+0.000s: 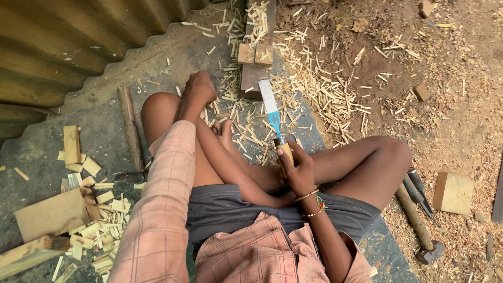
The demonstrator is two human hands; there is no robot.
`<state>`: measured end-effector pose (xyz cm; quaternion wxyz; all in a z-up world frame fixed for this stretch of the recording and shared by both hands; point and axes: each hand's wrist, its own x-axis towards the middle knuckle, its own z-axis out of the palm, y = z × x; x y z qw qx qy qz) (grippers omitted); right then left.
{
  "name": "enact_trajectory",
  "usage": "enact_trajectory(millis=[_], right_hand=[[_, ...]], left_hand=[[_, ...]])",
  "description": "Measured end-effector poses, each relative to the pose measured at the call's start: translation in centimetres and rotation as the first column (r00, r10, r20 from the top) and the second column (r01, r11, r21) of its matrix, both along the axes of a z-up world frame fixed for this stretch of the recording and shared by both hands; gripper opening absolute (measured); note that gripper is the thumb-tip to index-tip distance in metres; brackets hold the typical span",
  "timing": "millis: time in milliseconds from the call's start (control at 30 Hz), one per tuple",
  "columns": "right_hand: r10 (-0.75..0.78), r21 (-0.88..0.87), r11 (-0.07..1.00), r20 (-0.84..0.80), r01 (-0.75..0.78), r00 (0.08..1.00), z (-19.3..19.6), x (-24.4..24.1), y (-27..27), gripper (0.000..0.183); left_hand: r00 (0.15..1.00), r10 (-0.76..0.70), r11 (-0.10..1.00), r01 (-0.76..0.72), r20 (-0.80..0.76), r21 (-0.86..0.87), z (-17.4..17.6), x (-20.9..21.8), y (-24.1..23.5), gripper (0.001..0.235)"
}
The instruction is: The person sits cross-legged on the ground and carves a small wooden block using a chisel and a wooden mallet. They repeatedly strike the chisel to remove wood shavings and occasionally adjust the block's position.
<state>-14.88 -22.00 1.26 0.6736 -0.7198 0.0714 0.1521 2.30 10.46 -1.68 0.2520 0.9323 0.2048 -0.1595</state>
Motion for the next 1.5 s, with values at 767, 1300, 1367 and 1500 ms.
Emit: enact_trajectory(millis=[767,1300,1367,1500], right_hand=[[0.17,-0.346,0.938,0.502,0.017,0.848,2.0,-0.6,0.0,0.052],[0.049,-0.434,0.862,0.585,0.261,0.81,0.9,1.1,-1.9,0.048],[0.132,-0.541,0.797,0.591,0.269,0.796,1.2,1.8,-0.9,0.049],[0.102,-0.615,0.73,0.53,0.299,0.842,1.7,2.2,-0.5,0.048]], left_hand=[[0.491,0.223,0.928,0.156,0.842,-0.337,7.4,-5.6,-6.5,0.022],[0.59,0.264,0.907,0.118,0.763,-0.405,7.3,-5.5,-6.5,0.011],[0.575,0.248,0.929,0.088,0.78,-0.36,7.8,-5.3,-6.6,0.011],[0.565,0.326,0.891,0.084,0.758,-0.446,8.4,-6.3,-6.4,0.011]])
